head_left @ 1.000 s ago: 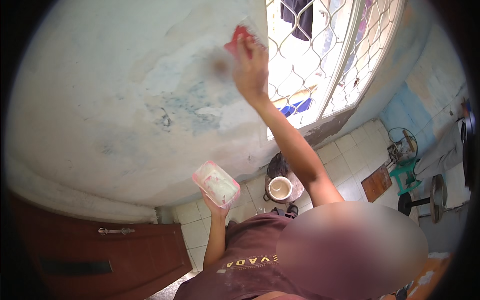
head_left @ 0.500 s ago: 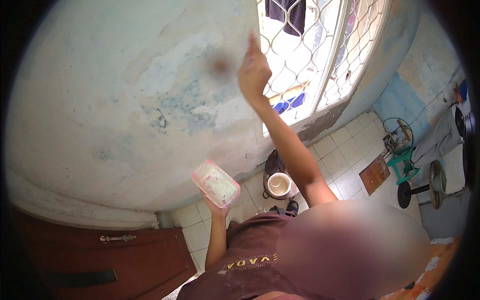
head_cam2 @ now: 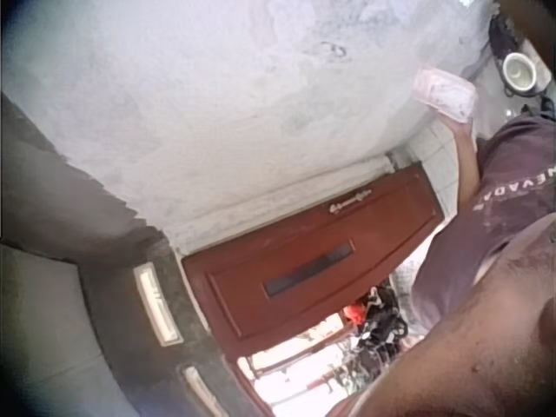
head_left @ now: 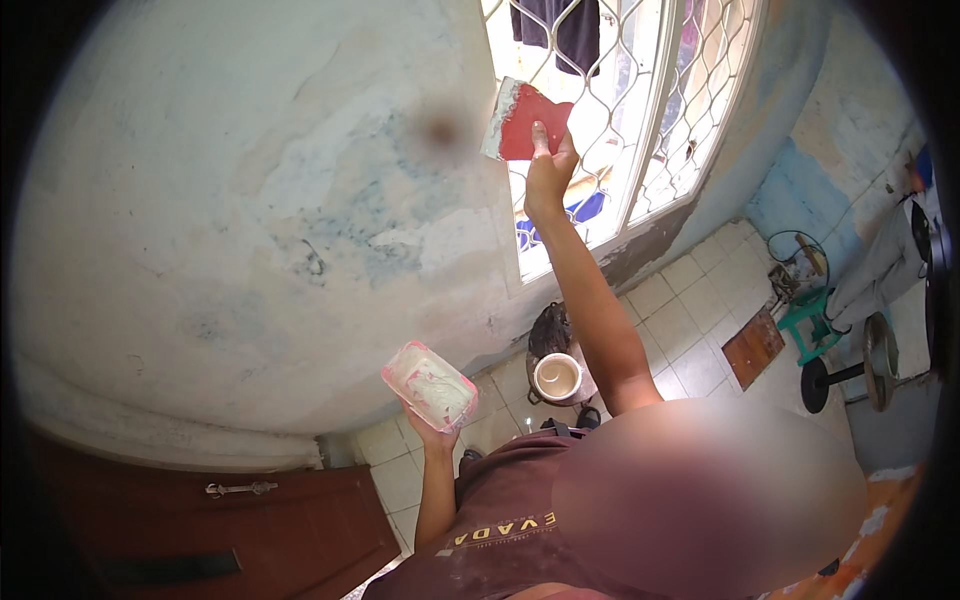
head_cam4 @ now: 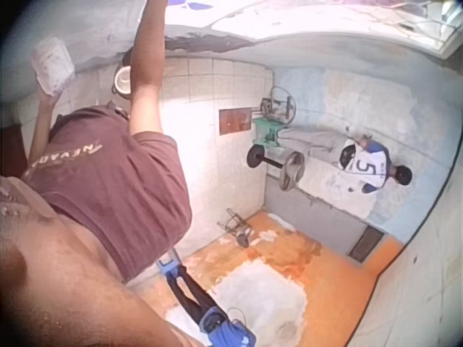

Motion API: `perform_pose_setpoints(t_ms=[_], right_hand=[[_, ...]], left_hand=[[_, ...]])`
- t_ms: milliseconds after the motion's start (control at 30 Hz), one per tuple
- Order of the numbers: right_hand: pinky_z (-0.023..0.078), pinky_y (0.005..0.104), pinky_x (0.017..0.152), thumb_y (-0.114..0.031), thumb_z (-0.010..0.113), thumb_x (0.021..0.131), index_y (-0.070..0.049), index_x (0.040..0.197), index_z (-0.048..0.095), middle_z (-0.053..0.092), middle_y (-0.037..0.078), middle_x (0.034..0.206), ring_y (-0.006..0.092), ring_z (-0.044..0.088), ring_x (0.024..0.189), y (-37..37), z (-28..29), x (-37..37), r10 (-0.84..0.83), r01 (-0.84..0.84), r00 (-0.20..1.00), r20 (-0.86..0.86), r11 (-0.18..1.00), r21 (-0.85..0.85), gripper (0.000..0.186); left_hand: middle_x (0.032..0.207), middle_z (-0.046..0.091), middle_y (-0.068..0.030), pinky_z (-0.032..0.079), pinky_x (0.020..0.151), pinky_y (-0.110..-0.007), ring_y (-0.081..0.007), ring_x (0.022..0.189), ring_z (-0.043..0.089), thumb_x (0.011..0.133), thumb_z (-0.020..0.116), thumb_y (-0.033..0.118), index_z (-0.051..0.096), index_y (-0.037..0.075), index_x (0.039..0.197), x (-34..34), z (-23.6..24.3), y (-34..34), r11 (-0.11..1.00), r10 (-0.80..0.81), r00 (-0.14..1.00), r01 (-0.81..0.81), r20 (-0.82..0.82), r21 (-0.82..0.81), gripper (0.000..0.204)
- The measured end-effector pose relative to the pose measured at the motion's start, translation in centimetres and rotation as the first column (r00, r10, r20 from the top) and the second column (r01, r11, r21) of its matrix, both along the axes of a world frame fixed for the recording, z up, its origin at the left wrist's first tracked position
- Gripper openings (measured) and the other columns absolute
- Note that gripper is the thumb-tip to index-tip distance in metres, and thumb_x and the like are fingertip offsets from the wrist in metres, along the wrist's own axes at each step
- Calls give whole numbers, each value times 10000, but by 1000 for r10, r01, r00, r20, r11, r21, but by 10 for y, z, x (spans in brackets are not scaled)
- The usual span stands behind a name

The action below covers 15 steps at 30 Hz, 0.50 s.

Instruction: The person patches a wall by applying a white substance from a container onto the surface using a red putty knife.

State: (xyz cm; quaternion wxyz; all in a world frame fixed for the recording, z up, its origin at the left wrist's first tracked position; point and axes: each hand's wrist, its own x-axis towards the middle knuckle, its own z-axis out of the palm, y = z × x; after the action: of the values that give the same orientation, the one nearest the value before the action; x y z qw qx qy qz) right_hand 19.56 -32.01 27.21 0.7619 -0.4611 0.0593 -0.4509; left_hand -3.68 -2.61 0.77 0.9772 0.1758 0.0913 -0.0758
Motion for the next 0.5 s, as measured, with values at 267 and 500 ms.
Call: perform_pose_setpoints(t_ms=[267, 500], right_hand=[[445, 331, 980, -136, 658, 1033, 43, 1288, 637, 656, 69, 1129, 156, 572, 1076, -33, -29, 15, 208, -209, 978, -36, 978, -23, 313], [433, 338, 1114, -135, 693, 1025, 44, 1387, 572, 664, 104, 1304, 181, 598, 1225, -72, -41, 46, 487, -488, 873, 36, 872, 32, 422]], left_hand=[[1376, 619, -70, 541, 1032, -584, -318, 1231, 638, 1079, 421, 548, 519, 160, 1456, 0, 8, -11, 995, 69, 998, -69, 0, 78, 549], [1375, 626, -77, 538, 1047, -578, -327, 1244, 632, 1076, 413, 573, 525, 159, 1459, 4, 4, -29, 994, 107, 992, -109, -63, -24, 575]])
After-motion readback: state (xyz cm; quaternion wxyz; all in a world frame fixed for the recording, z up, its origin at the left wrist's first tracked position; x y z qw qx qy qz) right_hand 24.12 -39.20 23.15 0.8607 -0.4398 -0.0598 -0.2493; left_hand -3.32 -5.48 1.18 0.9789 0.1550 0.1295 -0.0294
